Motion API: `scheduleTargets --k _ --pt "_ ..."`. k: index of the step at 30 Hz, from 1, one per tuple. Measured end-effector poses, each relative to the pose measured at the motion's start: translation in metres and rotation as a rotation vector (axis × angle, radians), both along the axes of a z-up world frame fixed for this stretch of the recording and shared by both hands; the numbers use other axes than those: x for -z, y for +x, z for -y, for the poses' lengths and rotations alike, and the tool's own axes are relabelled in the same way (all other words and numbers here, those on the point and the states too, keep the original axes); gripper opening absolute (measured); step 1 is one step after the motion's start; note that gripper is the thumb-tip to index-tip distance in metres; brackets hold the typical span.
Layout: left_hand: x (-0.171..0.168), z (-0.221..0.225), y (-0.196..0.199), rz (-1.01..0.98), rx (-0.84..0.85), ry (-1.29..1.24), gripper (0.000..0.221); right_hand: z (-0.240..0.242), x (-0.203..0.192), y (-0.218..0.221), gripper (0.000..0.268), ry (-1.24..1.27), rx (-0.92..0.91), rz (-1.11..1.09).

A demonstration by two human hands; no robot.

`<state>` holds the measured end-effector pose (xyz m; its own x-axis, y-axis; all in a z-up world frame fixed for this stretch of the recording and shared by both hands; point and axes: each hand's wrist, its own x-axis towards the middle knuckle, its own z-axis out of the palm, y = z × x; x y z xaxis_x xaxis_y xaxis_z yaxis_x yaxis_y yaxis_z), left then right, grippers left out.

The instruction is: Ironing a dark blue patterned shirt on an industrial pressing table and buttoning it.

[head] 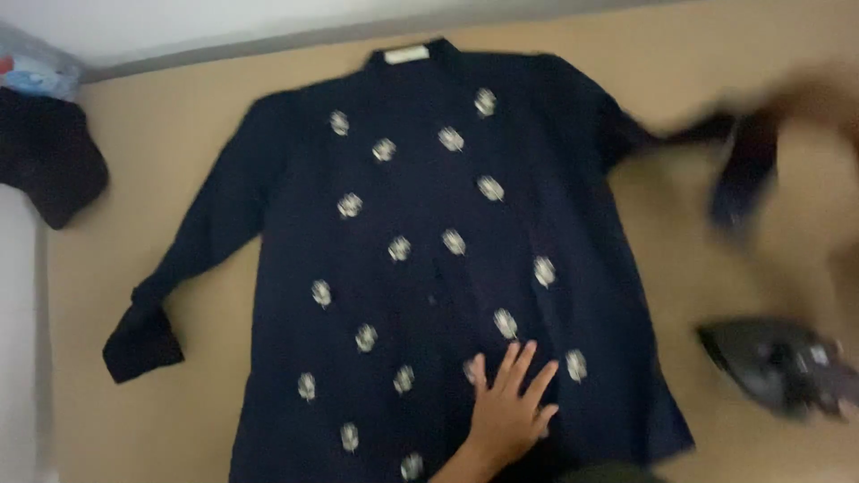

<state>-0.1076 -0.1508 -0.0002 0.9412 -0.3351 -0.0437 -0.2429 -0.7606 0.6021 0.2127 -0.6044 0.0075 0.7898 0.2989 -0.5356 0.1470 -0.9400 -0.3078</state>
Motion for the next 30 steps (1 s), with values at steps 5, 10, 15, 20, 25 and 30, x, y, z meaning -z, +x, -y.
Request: scheduleTargets --k 5,10,15,20,25,30 --pt "0.018 0.069 -0.049 0.07 0.134 0.092 0.071 -0.085 -0.059 -0.118 0.035 0.243 0.086 0.343" --pt "0.054 0.105 -0.079 0.256 -0.044 0.191 0.078 -0.147 -0.056 -0.24 0.037 0.464 0.099 0.657" --pt "0.052 0.13 -0.072 0.27 -0.136 0.105 0.041 -0.093 0.032 -0.376 0.078 0.045 0.376 0.419" --pt "0.03 0.163 0.027 0.448 -0.29 -0.049 0.026 -0.062 0.058 -0.409 0.042 0.288 0.512 0.343" --pt "0.029 0.186 0.167 0.307 -0.266 -0.346 0.016 -0.033 0.052 -0.402 0.057 0.392 0.869 0.008" --pt "0.031 0.205 0.281 0.195 -0.298 0.022 0.027 -0.023 0.026 -0.392 0.048 0.414 0.901 -0.138"
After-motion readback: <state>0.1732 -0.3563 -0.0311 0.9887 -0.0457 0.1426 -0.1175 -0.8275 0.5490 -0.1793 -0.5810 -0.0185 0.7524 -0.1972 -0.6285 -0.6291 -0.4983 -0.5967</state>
